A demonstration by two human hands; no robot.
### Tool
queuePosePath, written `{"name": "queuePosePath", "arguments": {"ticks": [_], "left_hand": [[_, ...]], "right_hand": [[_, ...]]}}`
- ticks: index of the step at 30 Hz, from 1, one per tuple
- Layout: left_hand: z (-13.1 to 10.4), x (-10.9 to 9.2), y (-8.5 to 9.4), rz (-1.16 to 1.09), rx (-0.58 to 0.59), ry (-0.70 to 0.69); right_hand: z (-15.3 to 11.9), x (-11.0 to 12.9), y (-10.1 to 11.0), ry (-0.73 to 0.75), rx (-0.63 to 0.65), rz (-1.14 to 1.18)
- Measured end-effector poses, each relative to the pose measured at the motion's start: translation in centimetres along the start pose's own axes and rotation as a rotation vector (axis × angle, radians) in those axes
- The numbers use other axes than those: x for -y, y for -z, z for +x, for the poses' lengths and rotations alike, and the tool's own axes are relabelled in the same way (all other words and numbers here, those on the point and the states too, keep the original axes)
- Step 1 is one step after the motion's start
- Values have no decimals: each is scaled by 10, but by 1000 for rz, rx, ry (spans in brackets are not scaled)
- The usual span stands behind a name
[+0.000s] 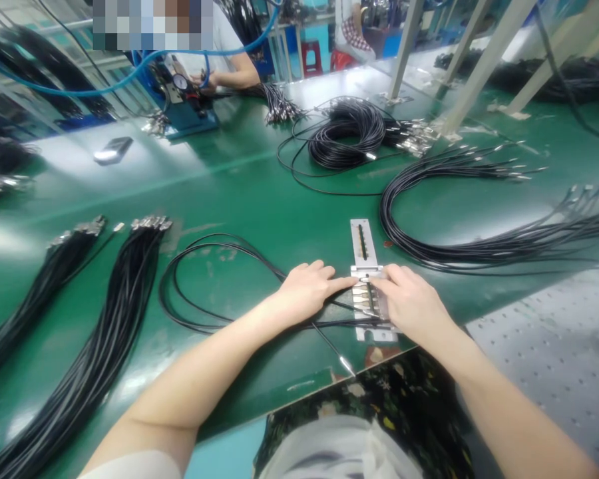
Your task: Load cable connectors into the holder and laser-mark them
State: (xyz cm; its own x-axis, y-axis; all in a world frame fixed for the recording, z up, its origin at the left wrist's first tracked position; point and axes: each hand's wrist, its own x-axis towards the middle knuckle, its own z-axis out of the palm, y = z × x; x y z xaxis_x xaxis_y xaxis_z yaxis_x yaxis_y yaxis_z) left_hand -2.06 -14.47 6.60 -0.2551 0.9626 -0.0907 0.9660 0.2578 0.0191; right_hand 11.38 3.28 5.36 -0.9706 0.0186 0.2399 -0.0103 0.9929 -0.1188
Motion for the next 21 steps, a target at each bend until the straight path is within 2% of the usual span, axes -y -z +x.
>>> {"name": "queuePosePath", "arguments": {"ticks": [3, 6, 9, 12, 14, 18, 21], "left_hand": [[-2, -7, -2, 47, -84, 28], [-5, -13, 0, 61, -196, -8], [-9, -16, 3, -9, -155, -112], [-12, -15, 5, -85, -87, -157], [-11, -13, 2, -158, -121, -92], [-5, -11, -7, -249, -302, 117], [0, -13, -14, -179, -340, 136]], "right_hand": [[-1, -2, -3, -20, -36, 78], [-6, -10, -8, -69, -143, 370], [-13, -18, -11, -183, -262, 625], [-17, -20, -11, -233, -295, 703], [-17, -19, -10, -228, -282, 714], [-15, -17, -9, -221, -283, 719], [-16, -17, -9, -207, -270, 714]]}}
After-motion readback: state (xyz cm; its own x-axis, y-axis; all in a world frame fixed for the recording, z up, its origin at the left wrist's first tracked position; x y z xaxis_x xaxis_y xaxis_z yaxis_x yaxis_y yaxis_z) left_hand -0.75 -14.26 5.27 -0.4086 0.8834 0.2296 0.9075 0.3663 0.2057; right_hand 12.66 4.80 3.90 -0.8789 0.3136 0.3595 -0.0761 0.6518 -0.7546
